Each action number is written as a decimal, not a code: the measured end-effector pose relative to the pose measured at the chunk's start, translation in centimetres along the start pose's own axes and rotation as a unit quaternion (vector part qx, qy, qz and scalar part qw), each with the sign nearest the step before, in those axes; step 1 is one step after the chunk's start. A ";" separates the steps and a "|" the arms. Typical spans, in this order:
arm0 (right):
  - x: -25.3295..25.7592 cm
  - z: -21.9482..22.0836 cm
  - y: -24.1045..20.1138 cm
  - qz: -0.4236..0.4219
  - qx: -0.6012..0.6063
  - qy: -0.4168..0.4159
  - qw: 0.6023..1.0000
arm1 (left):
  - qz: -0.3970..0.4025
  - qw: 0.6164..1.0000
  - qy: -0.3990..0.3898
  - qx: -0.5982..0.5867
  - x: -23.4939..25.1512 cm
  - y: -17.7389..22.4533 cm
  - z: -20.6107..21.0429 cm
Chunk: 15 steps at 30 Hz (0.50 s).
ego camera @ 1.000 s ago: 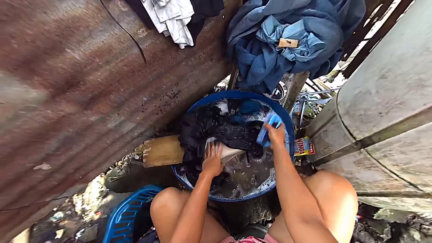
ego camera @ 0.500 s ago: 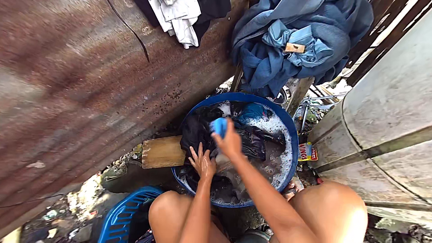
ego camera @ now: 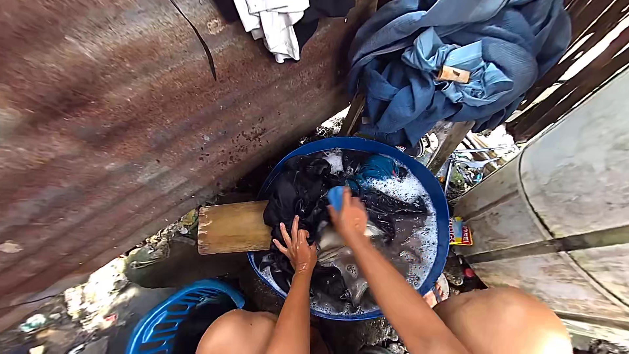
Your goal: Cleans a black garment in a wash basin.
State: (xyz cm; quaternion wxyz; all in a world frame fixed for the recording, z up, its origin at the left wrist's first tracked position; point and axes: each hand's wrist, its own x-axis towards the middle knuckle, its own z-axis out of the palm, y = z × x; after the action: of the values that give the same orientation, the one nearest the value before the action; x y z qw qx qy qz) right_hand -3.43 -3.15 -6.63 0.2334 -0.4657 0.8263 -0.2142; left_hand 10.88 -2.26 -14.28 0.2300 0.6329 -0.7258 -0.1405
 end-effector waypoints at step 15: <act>-2.3 1.9 -2.2 -0.098 0.010 -0.058 0.993 | -0.014 0.999 -0.025 0.028 0.0 -0.2 0.2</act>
State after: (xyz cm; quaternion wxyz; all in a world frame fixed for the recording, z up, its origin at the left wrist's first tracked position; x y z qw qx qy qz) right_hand 0.24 -2.41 -6.49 0.2631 -0.5537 0.7598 -0.2167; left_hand 10.97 -2.30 -14.61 0.1916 0.6455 -0.7262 -0.1388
